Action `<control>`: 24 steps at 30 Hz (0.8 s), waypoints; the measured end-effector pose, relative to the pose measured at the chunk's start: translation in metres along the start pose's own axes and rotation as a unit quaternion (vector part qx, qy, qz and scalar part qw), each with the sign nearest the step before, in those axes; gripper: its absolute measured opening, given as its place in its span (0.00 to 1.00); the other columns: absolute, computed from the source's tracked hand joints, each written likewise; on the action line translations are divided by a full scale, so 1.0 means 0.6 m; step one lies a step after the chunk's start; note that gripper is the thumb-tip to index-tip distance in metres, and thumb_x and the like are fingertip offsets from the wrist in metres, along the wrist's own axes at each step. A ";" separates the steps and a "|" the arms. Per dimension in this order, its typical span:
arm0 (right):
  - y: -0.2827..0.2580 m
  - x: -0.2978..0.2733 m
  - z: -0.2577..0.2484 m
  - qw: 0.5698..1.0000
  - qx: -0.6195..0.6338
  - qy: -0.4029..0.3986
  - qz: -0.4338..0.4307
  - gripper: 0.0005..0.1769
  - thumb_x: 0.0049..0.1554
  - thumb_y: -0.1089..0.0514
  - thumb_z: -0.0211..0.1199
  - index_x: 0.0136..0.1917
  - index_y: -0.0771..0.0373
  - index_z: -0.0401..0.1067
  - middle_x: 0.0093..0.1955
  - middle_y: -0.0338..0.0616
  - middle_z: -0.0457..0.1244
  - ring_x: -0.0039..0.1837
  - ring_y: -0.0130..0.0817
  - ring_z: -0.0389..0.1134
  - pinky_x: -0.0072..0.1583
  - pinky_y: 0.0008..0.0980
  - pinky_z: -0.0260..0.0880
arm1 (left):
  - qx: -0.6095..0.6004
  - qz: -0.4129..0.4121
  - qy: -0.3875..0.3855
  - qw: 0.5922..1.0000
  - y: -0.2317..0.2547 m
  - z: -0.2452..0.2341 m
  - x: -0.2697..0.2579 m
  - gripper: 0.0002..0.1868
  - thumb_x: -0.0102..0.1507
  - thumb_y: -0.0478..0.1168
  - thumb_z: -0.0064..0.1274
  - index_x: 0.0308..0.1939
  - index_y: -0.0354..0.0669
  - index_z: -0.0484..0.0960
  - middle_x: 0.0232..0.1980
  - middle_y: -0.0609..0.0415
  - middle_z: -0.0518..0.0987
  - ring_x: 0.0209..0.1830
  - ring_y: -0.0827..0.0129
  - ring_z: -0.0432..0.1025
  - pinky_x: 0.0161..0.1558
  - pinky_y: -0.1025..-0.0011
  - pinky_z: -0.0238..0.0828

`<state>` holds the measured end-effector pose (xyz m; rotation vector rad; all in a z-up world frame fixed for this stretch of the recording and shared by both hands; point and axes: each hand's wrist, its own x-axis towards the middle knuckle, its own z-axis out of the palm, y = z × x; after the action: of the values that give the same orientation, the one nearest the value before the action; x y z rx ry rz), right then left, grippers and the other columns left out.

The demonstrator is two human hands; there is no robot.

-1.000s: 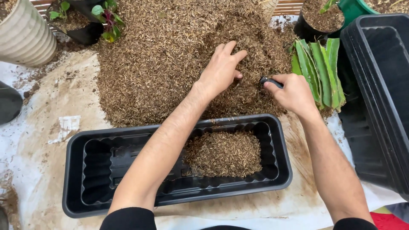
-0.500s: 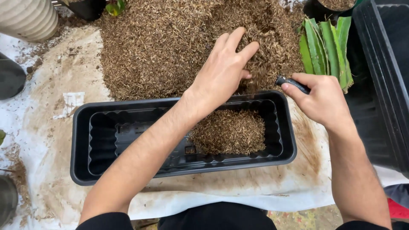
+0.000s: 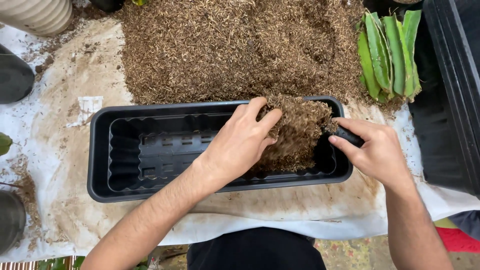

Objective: Filling a black plastic planter box with soil or mulch from a large pile using a hand trowel and leveling it by hand.

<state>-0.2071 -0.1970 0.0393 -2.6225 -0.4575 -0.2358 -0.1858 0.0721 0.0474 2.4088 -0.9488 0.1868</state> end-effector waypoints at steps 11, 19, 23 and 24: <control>0.020 0.007 -0.029 0.998 -0.013 0.068 -0.004 0.21 0.47 0.62 0.69 0.54 0.68 0.72 0.51 0.51 0.66 0.53 0.37 0.66 0.56 0.31 0.63 | 0.059 -0.070 -0.067 0.994 -0.031 -0.004 0.025 0.11 0.62 0.48 0.46 0.33 0.46 0.76 0.29 0.56 0.73 0.27 0.60 0.71 0.20 0.59 0.69; 0.107 0.024 -0.067 0.961 -0.113 -0.019 0.250 0.24 0.53 0.46 0.59 0.57 0.64 0.71 0.49 0.52 0.66 0.52 0.46 0.65 0.54 0.42 0.61 | 0.061 -0.047 -0.016 0.997 -0.070 0.018 0.120 0.18 0.63 0.51 0.45 0.27 0.42 0.77 0.29 0.52 0.74 0.28 0.57 0.70 0.30 0.56 0.69; 0.101 0.025 -0.081 0.904 -0.108 -0.105 0.401 0.25 0.52 0.46 0.55 0.57 0.62 0.70 0.57 0.53 0.63 0.63 0.50 0.58 0.59 0.45 0.57 | 0.099 0.000 -0.039 0.994 -0.089 0.037 0.178 0.15 0.62 0.47 0.46 0.44 0.39 0.74 0.43 0.48 0.73 0.39 0.60 0.68 0.42 0.62 0.66; 0.099 0.023 -0.082 0.880 -0.103 -0.129 0.445 0.23 0.52 0.46 0.55 0.57 0.60 0.71 0.57 0.53 0.63 0.63 0.50 0.59 0.58 0.46 0.58 | 0.105 0.000 -0.054 0.993 -0.092 0.042 0.192 0.19 0.61 0.47 0.47 0.49 0.38 0.73 0.49 0.46 0.72 0.44 0.61 0.68 0.46 0.62 0.66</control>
<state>-0.1774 -0.2661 0.0613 -2.7691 0.7489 0.3903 -0.0651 0.0239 0.0385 2.6349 -1.0221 0.1634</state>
